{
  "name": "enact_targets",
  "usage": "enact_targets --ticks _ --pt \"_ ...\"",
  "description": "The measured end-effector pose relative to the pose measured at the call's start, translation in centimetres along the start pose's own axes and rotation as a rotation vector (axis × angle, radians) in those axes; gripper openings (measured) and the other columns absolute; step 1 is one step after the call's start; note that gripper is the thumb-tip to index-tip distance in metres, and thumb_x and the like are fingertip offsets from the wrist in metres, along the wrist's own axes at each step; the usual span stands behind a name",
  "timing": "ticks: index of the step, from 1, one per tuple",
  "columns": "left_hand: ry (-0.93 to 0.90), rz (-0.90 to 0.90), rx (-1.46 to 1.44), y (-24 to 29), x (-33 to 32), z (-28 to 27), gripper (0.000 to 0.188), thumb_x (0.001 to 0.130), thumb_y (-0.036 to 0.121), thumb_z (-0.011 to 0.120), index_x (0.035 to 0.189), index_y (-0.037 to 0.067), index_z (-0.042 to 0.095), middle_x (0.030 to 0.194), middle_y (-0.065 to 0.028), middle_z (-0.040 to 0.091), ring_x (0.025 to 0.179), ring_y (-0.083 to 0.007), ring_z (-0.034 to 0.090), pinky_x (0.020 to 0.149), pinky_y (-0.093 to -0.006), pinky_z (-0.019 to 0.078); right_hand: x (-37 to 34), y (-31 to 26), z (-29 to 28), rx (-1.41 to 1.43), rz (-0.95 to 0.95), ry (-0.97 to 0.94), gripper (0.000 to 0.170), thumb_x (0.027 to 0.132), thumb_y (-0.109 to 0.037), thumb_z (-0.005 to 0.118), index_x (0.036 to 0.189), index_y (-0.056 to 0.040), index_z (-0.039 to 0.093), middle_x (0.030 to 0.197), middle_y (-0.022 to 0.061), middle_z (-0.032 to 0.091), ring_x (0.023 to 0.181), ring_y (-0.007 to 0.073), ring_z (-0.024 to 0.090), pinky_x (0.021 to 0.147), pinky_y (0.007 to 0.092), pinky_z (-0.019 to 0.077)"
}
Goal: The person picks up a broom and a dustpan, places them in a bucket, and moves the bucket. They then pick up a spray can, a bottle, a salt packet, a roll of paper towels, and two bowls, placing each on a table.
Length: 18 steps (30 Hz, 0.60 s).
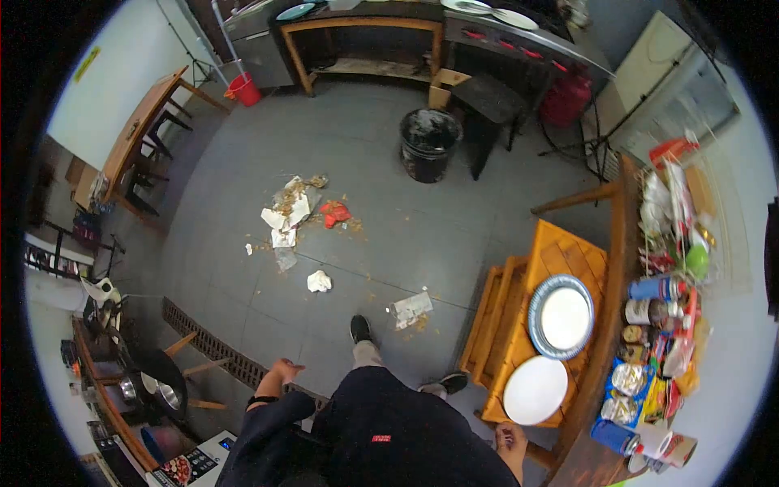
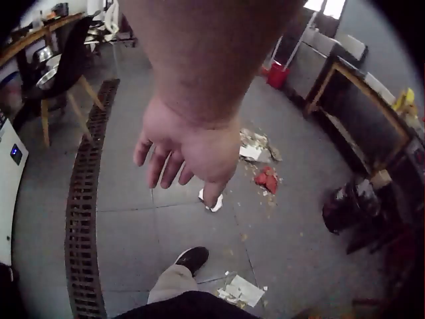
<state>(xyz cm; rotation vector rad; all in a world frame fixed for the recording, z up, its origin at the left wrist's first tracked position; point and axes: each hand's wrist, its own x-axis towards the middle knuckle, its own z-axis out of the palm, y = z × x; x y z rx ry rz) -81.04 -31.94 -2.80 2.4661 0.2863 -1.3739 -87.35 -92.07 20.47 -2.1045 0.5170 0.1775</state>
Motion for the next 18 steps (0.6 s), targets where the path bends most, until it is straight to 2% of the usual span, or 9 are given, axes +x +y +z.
enact_targets --ticks 1,2,4,5,8,9,11,15,18 --pt "-0.006 0.038 0.046 -2.4 1.2 -0.5 0.048 0.072 0.035 0.052 0.108 0.003 0.047 0.099 -0.0175 0.052 0.095 -0.0287 0.049 0.082 -0.0336 0.0373 1.3 0.4 1.8 0.088 0.017 0.037 0.009 0.071 -0.009 0.056 0.077 -0.0017 0.054 0.069 0.0079 0.054 0.059 0.0151 0.052 0.054 0.0259 0.0428" --pt "-0.029 0.062 0.180 -3.1 1.3 -2.8 0.044 0.073 0.033 0.051 0.108 0.007 0.047 0.099 -0.0162 0.053 0.095 -0.0278 0.049 0.082 -0.0341 0.0369 2.5 0.1 2.8 -0.029 0.103 0.044 0.009 0.071 -0.008 0.056 0.077 -0.0016 0.053 0.069 0.0079 0.054 0.059 0.0146 0.052 0.054 0.0254 0.0429" --pt "-0.077 0.120 0.437 -1.5 0.0 -7.9 0.037 0.075 0.027 0.047 0.110 0.014 0.047 0.099 -0.0135 0.054 0.096 -0.0259 0.049 0.083 -0.0352 0.0362 4.6 -1.5 5.0 0.085 0.229 0.070 0.009 0.071 -0.008 0.055 0.077 -0.0023 0.054 0.068 0.0073 0.055 0.060 0.0141 0.052 0.054 0.0253 0.0428" --pt "-0.078 0.124 0.387 -2.1 0.6 -10.0 0.034 0.075 0.019 0.044 0.109 0.022 0.048 0.097 -0.0108 0.055 0.094 -0.0254 0.050 0.080 -0.0365 0.0388 5.1 -0.9 5.5 0.057 0.259 0.002 0.011 0.071 -0.010 0.056 0.078 -0.0026 0.054 0.067 0.0073 0.055 0.059 0.0143 0.053 0.054 0.0250 0.0428" --pt "0.130 0.165 0.193 -6.2 5.2 -13.0 0.036 0.074 0.027 0.050 0.107 0.014 0.049 0.096 -0.0130 0.055 0.090 -0.0261 0.051 0.075 -0.0371 0.0409 7.8 -0.6 8.0 -0.117 0.348 -0.215 0.016 0.070 -0.016 0.054 0.081 -0.0037 0.054 0.066 0.0078 0.055 0.060 0.0165 0.053 0.055 0.0260 0.0435" --pt "0.284 -0.236 -0.382 -5.3 6.7 -14.4 0.046 0.069 0.036 0.057 0.101 0.005 0.050 0.089 -0.0163 0.056 0.082 -0.0266 0.054 0.068 -0.0352 0.0434 8.7 -1.5 8.6 -0.253 0.385 -0.298 0.019 0.070 -0.018 0.053 0.083 -0.0042 0.054 0.067 0.0084 0.055 0.061 0.0185 0.054 0.056 0.0276 0.0441" --pt "0.289 -0.149 -0.456 -5.4 8.6 -17.3 0.053 0.065 0.042 0.060 0.097 0.001 0.050 0.083 -0.0171 0.057 0.078 -0.0266 0.055 0.066 -0.0330 0.0442 10.8 -1.8 9.8 -0.455 0.415 -0.429 0.022 0.070 -0.022 0.052 0.083 -0.0048 0.055 0.068 0.0095 0.056 0.063 0.0217 0.055 0.057 0.0306 0.0448" --pt "0.240 0.003 -0.358 -6.8 16.4 -17.7 0.048 0.067 0.040 0.058 0.098 0.004 0.051 0.086 -0.0159 0.057 0.081 -0.0262 0.054 0.071 -0.0332 0.0426 14.3 12.0 12.6 -0.404 0.282 -0.299 0.026 0.069 -0.027 0.050 0.081 -0.0053 0.056 0.070 0.0115 0.057 0.066 0.0271 0.055 0.058 0.0365 0.0451" --pt "0.160 -0.054 -0.313 -4.0 16.9 -23.9 0.037 0.071 0.035 0.052 0.099 0.011 0.052 0.084 -0.0136 0.058 0.077 -0.0249 0.055 0.069 -0.0343 0.0435 21.5 7.9 15.0 -0.402 0.487 -0.366 0.028 0.069 -0.028 0.052 0.085 -0.0055 0.055 0.075 0.0112 0.056 0.070 0.0262 0.055 0.061 0.0363 0.0445"
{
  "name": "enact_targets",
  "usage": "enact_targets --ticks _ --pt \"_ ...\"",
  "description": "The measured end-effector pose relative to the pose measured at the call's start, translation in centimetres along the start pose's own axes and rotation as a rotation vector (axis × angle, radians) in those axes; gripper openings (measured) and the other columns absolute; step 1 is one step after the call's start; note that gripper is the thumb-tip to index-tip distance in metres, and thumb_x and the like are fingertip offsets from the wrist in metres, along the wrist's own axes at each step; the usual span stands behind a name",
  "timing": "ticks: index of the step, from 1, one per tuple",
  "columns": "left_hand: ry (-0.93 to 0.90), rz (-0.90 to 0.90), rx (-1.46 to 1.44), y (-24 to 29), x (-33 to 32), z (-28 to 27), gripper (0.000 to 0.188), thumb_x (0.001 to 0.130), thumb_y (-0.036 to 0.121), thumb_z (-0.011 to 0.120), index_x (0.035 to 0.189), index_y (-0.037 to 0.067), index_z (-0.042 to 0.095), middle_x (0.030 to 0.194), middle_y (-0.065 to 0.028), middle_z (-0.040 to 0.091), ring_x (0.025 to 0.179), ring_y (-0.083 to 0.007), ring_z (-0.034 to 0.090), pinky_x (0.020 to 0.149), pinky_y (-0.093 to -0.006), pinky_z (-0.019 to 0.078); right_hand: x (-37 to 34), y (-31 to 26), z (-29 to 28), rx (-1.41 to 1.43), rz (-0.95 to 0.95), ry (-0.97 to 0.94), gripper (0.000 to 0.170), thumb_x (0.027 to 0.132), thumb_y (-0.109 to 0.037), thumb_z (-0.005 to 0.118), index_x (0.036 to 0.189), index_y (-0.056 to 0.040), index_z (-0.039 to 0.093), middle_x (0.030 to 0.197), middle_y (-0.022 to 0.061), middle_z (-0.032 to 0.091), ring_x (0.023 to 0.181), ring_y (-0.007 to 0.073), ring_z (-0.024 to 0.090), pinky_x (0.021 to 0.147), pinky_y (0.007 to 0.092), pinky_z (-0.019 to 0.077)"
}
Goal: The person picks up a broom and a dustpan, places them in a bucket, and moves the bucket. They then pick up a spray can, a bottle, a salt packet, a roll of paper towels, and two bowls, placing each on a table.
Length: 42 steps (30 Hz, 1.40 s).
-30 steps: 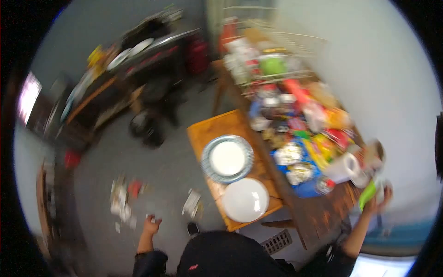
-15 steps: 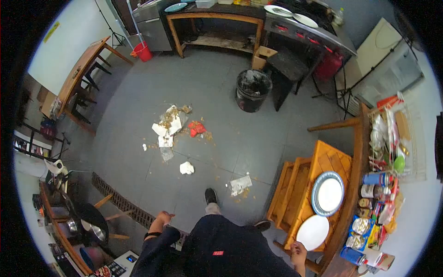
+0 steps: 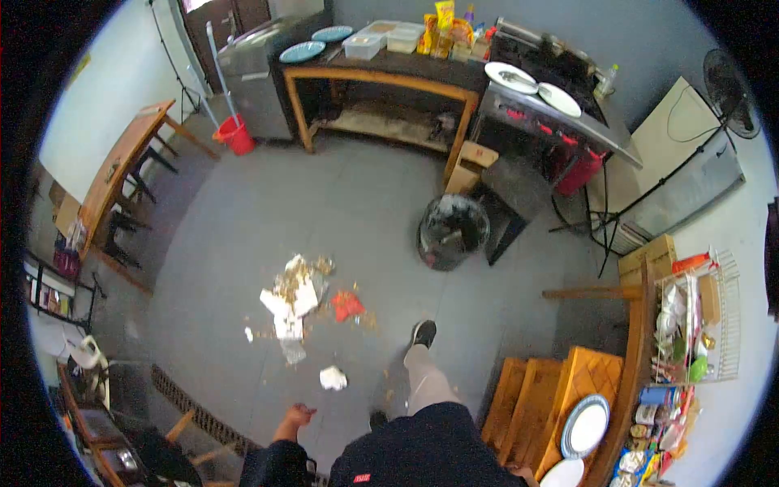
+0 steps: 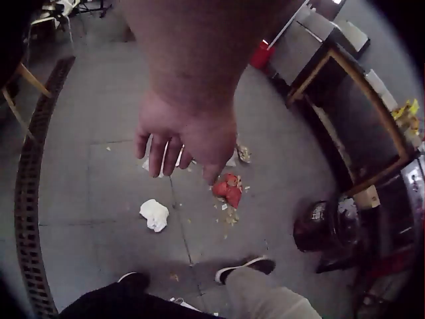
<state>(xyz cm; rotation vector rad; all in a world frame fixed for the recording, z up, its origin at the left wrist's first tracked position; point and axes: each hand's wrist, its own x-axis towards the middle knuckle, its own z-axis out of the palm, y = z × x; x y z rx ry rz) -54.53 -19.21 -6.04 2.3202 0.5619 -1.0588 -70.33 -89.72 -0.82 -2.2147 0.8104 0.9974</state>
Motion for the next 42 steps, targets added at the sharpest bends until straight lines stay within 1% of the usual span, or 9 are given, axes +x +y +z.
enact_targets --ticks 6,9,14,17,21,24,31,35,42 --pt "0.065 0.003 0.214 2.8 7.0 -5.6 0.034 0.071 0.034 0.052 0.098 0.014 0.054 0.078 -0.0104 0.059 0.069 -0.0219 0.057 0.063 -0.0324 0.0451 16.8 -9.4 -7.5 -0.217 -0.022 -0.177 0.034 0.069 -0.030 0.056 0.093 -0.0060 0.053 0.086 0.0104 0.055 0.078 0.0244 0.053 0.067 0.0358 0.0433" --pt "-0.015 0.151 0.567 9.2 5.4 -13.7 0.047 0.065 0.038 0.061 0.095 0.004 0.053 0.076 -0.0117 0.058 0.067 -0.0198 0.056 0.060 -0.0302 0.0448 32.9 -9.5 -11.9 -0.934 -0.743 -0.406 0.038 0.069 -0.031 0.057 0.097 -0.0063 0.052 0.091 0.0101 0.054 0.083 0.0235 0.052 0.070 0.0356 0.0427" --pt "0.264 -0.341 -0.572 19.8 6.8 -22.7 0.053 0.063 0.036 0.065 0.097 -0.001 0.050 0.077 -0.0112 0.058 0.068 -0.0179 0.054 0.059 -0.0302 0.0434 33.5 -47.9 -27.1 -1.035 -0.254 -0.005 0.031 0.078 -0.024 0.035 0.096 -0.0105 0.056 0.100 0.0103 0.053 0.092 0.0252 0.051 0.079 0.0355 0.0395" --pt "0.280 -0.425 -0.751 23.3 7.9 -26.1 0.057 0.062 0.035 0.067 0.099 -0.003 0.049 0.077 -0.0108 0.057 0.068 -0.0167 0.053 0.058 -0.0302 0.0425 31.7 -67.2 -30.5 -0.759 -0.426 0.191 0.032 0.075 -0.031 0.045 0.093 -0.0065 0.055 0.099 0.0123 0.053 0.093 0.0272 0.049 0.079 0.0345 0.0389" --pt "0.304 -0.451 -0.697 20.3 13.7 -26.3 0.049 0.064 0.033 0.064 0.097 0.000 0.051 0.077 -0.0105 0.058 0.069 -0.0180 0.054 0.058 -0.0306 0.0434 32.1 -85.5 -29.5 -0.243 -0.602 0.112 0.026 0.071 -0.027 0.056 0.083 -0.0042 0.055 0.077 0.0090 0.059 0.073 0.0236 0.055 0.067 0.0315 0.0430" --pt "0.283 -0.491 -0.606 18.2 19.5 -28.3 0.043 0.066 0.032 0.062 0.096 0.003 0.053 0.076 -0.0102 0.058 0.069 -0.0190 0.055 0.058 -0.0309 0.0440 36.7 -92.9 -26.9 -0.314 -0.876 0.172 0.022 0.069 -0.021 0.059 0.084 -0.0047 0.055 0.079 0.0101 0.059 0.073 0.0197 0.055 0.066 0.0313 0.0431" --pt "0.446 -0.369 -0.699 12.7 31.6 -34.3 0.029 0.070 0.028 0.058 0.092 0.009 0.057 0.076 -0.0095 0.059 0.070 -0.0214 0.057 0.059 -0.0316 0.0455 46.2 -99.1 -25.5 -0.877 -0.670 -0.285 0.020 0.072 -0.017 0.050 0.088 -0.0073 0.056 0.077 0.0085 0.058 0.070 0.0238 0.054 0.063 0.0326 0.0432" --pt "0.676 -0.365 -0.819 25.1 26.5 -54.5 0.049 0.068 0.041 0.055 0.097 0.002 0.053 0.092 -0.0181 0.055 0.088 -0.0299 0.052 0.076 -0.0350 0.0406 47.1 -110.5 -23.2 -0.633 -0.488 -0.323 0.019 0.072 -0.017 0.051 0.086 -0.0057 0.056 0.075 0.0083 0.057 0.067 0.0223 0.054 0.060 0.0317 0.0430" --pt "0.286 -0.593 -0.536 18.0 35.2 -50.0 0.036 0.072 0.036 0.048 0.088 0.005 0.059 0.092 -0.0180 0.055 0.090 -0.0294 0.051 0.078 -0.0357 0.0398 50.7 -133.0 -16.3 -0.690 -0.590 -0.416 0.017 0.072 -0.017 0.053 0.083 -0.0029 0.055 0.070 0.0081 0.056 0.062 0.0197 0.053 0.055 0.0300 0.0426"
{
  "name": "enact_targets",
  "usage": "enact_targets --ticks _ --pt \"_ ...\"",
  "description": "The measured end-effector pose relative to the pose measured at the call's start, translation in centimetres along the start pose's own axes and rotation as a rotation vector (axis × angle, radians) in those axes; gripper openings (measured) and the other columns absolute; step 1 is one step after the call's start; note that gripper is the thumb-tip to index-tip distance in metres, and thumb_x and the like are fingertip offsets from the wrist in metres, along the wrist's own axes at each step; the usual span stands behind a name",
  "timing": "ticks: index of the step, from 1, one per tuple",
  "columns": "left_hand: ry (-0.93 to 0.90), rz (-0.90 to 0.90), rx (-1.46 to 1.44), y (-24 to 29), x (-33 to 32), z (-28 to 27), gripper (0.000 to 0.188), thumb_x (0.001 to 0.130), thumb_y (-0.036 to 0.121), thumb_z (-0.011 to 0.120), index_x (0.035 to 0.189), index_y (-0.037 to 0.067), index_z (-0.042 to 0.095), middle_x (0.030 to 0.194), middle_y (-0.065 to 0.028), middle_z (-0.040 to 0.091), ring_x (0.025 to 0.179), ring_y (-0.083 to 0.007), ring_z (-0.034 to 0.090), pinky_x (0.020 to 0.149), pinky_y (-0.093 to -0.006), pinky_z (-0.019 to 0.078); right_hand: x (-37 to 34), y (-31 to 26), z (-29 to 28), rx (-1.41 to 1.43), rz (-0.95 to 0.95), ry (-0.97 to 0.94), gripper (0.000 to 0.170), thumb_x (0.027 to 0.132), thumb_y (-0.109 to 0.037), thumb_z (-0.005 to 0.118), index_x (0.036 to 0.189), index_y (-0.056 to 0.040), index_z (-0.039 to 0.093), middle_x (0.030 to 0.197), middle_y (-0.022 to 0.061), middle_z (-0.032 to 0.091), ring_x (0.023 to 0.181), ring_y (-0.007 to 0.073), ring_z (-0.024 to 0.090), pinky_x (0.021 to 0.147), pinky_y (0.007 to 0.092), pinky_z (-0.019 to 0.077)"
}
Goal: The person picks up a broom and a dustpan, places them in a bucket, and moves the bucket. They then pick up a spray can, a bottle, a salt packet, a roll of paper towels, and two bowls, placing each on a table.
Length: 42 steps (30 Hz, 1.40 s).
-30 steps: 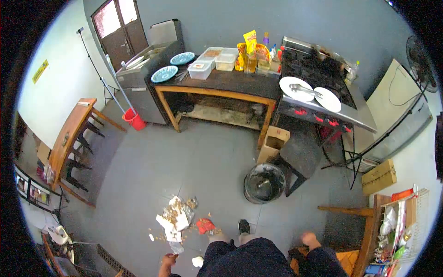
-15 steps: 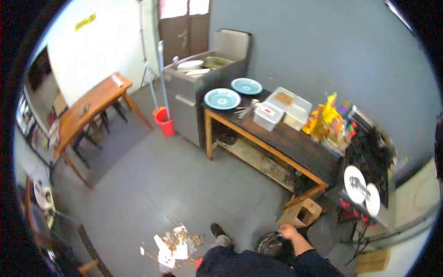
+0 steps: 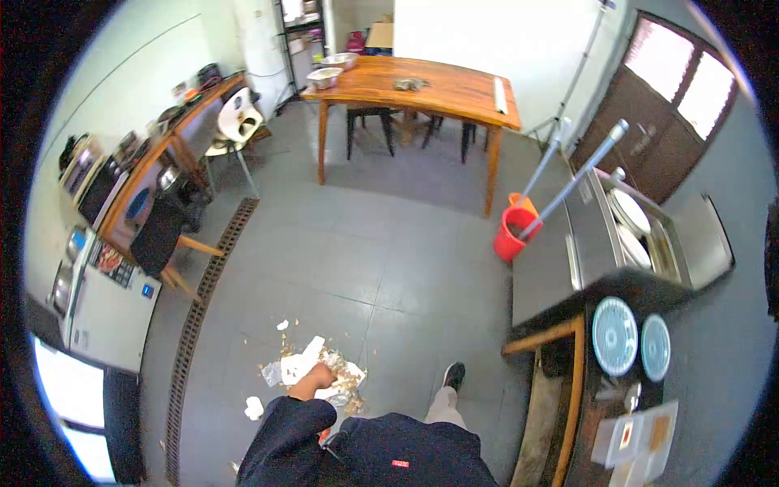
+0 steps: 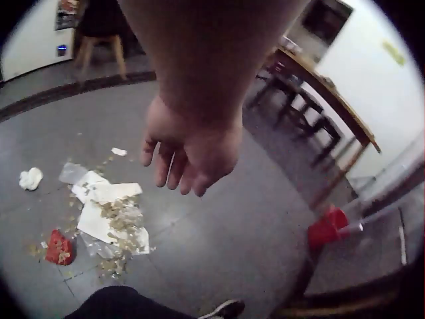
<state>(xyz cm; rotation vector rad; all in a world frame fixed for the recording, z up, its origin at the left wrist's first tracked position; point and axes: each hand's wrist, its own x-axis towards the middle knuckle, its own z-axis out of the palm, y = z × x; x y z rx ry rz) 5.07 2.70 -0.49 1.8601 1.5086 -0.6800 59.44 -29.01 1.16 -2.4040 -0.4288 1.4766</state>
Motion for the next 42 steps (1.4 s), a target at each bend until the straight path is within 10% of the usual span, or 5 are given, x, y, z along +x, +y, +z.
enact_targets --ticks 6,11,16,26,42 --pt "0.012 -0.528 -0.447 -2.6 1.2 6.6 0.038 0.069 0.034 0.058 0.091 0.003 0.057 0.097 -0.0156 0.054 0.091 -0.0253 0.052 0.079 -0.0299 0.0399 11.6 -13.2 -10.3 -0.063 -0.109 -0.083 0.017 0.073 -0.016 0.054 0.079 -0.0005 0.054 0.066 0.0078 0.056 0.058 0.0176 0.052 0.051 0.0286 0.0422" --pt "0.051 -0.401 -0.168 11.7 -6.7 -8.2 0.055 0.071 0.054 0.042 0.085 0.004 0.059 0.088 -0.0141 0.057 0.082 -0.0298 0.053 0.072 -0.0351 0.0413 17.1 -25.5 -13.8 -0.223 -0.304 -0.145 0.017 0.073 -0.015 0.055 0.078 0.0010 0.053 0.064 0.0072 0.055 0.056 0.0155 0.052 0.049 0.0273 0.0424" --pt "-0.016 -0.320 -0.164 11.5 -3.1 -3.1 0.054 0.072 0.057 0.038 0.086 0.009 0.060 0.087 -0.0142 0.057 0.081 -0.0293 0.054 0.072 -0.0350 0.0414 23.4 -34.2 -11.9 -0.427 -0.612 -0.233 0.015 0.073 -0.013 0.056 0.079 0.0008 0.053 0.065 0.0050 0.055 0.058 0.0129 0.052 0.050 0.0259 0.0422" --pt "-0.224 -1.061 -0.476 11.8 5.1 -4.8 0.060 0.060 0.065 0.047 0.062 0.006 0.060 0.065 -0.0087 0.059 0.068 -0.0206 0.057 0.065 -0.0343 0.0430 21.4 -54.6 -10.5 -0.591 -0.426 -0.277 0.021 0.071 -0.022 0.060 0.080 -0.0034 0.054 0.066 0.0035 0.055 0.061 0.0130 0.051 0.056 0.0279 0.0406" --pt "0.367 -0.531 -0.713 4.0 29.5 -42.3 0.048 0.061 0.052 0.059 0.063 0.004 0.058 0.068 -0.0150 0.057 0.063 -0.0262 0.055 0.060 -0.0368 0.0427 36.8 -73.9 -7.7 -0.425 -0.338 -0.192 0.010 0.072 -0.011 0.055 0.071 -0.0016 0.054 0.068 0.0054 0.056 0.057 0.0144 0.052 0.053 0.0271 0.0432"
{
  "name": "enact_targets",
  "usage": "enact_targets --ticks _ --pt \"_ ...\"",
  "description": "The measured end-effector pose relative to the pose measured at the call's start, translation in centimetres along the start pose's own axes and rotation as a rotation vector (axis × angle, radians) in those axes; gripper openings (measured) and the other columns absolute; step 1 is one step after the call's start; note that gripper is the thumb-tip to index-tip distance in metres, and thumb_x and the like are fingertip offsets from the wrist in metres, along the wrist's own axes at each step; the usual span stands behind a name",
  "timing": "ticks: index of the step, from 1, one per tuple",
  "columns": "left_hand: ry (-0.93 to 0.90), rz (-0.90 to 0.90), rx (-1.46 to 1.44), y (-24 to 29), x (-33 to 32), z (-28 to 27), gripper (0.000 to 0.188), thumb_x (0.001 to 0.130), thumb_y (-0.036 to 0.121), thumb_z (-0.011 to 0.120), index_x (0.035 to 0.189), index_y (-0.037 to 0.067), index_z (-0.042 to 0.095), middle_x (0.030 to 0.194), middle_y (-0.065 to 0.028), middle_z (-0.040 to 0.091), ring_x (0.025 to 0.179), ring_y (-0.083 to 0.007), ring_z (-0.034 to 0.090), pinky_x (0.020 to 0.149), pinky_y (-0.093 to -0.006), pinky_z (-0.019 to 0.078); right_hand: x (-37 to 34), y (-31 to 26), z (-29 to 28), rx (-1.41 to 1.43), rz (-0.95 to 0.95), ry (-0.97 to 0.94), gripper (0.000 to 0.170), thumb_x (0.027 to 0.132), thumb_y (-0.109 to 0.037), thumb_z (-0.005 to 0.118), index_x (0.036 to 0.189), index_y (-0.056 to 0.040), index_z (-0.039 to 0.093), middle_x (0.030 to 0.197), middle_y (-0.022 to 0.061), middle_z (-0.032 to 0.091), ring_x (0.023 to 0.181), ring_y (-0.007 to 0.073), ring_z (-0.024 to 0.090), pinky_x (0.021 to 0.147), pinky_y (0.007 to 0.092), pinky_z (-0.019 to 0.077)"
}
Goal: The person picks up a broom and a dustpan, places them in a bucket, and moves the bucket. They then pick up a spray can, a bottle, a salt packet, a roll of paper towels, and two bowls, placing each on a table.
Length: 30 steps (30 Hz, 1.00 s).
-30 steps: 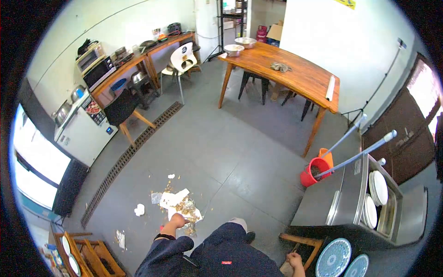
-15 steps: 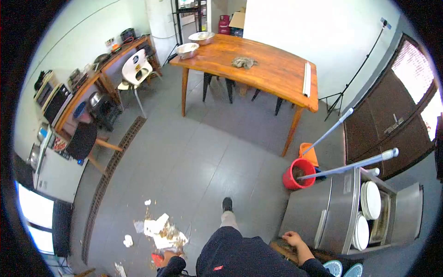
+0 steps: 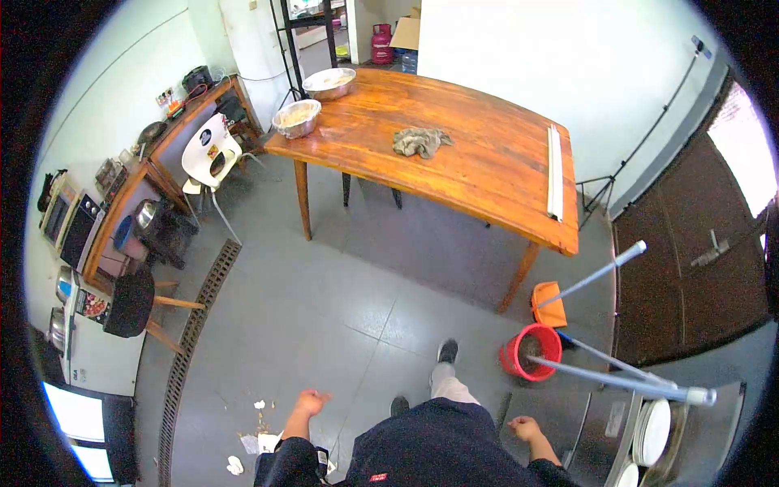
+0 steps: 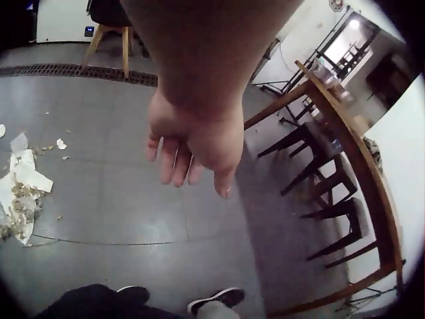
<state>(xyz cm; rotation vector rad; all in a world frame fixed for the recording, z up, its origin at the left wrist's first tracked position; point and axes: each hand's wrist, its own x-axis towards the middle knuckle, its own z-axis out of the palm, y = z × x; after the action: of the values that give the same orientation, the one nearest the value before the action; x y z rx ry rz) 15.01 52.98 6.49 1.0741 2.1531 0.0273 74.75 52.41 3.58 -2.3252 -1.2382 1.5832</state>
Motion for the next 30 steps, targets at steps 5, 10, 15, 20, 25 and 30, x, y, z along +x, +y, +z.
enact_targets --ticks 5,10,15,20,25,30 --pt "-0.243 0.124 0.232 -1.1 4.7 1.4 0.051 0.071 0.054 0.043 0.089 0.008 0.058 0.090 -0.0135 0.056 0.090 -0.0235 0.050 0.081 -0.0334 0.0363 9.2 -4.6 -4.8 0.070 -0.128 -0.006 0.011 0.072 -0.011 0.055 0.071 -0.0002 0.057 0.067 0.0059 0.056 0.057 0.0149 0.053 0.050 0.0281 0.0444" --pt "-0.325 -0.427 0.150 8.1 7.3 -3.4 0.057 0.068 0.054 0.048 0.099 0.006 0.054 0.099 -0.0150 0.053 0.095 -0.0260 0.049 0.081 -0.0331 0.0376 17.9 -17.6 -12.3 0.028 -0.227 0.002 0.011 0.071 -0.011 0.056 0.074 0.0000 0.056 0.065 0.0045 0.056 0.056 0.0123 0.051 0.053 0.0258 0.0419" --pt "-0.048 -0.281 -0.211 19.8 11.0 -9.1 0.052 0.066 0.044 0.059 0.096 0.001 0.054 0.097 -0.0147 0.055 0.088 -0.0256 0.052 0.075 -0.0304 0.0412 17.2 -40.1 -17.4 -0.016 -0.743 0.214 0.009 0.071 -0.008 0.056 0.074 -0.0006 0.054 0.064 0.0011 0.051 0.060 0.0092 0.047 0.056 0.0231 0.0393" --pt "0.055 -0.221 -0.418 24.3 14.7 -10.2 0.038 0.066 0.034 0.063 0.082 0.000 0.056 0.078 -0.0103 0.059 0.073 -0.0191 0.055 0.066 -0.0289 0.0428 23.4 -52.1 -17.1 0.137 -0.723 0.055 0.016 0.070 -0.013 0.057 0.081 -0.0016 0.056 0.069 0.0078 0.056 0.061 0.0135 0.051 0.058 0.0263 0.0424" --pt "0.188 -0.323 -0.762 21.2 19.4 -8.7 0.029 0.067 0.027 0.063 0.075 0.000 0.055 0.072 -0.0072 0.057 0.065 -0.0138 0.052 0.059 -0.0265 0.0427 24.9 -65.0 -14.5 -0.197 -1.089 0.113 0.015 0.070 -0.012 0.057 0.080 -0.0012 0.055 0.074 0.0089 0.056 0.065 0.0149 0.054 0.059 0.0268 0.0434" --pt "0.425 -0.373 -0.924 22.0 26.2 -14.8 0.027 0.069 0.024 0.063 0.076 0.000 0.055 0.068 -0.0056 0.056 0.062 -0.0118 0.051 0.055 -0.0250 0.0417 27.7 -75.9 -10.5 -0.360 -1.232 0.113 0.017 0.068 -0.015 0.058 0.077 -0.0018 0.054 0.074 0.0110 0.055 0.065 0.0213 0.053 0.060 0.0290 0.0429"
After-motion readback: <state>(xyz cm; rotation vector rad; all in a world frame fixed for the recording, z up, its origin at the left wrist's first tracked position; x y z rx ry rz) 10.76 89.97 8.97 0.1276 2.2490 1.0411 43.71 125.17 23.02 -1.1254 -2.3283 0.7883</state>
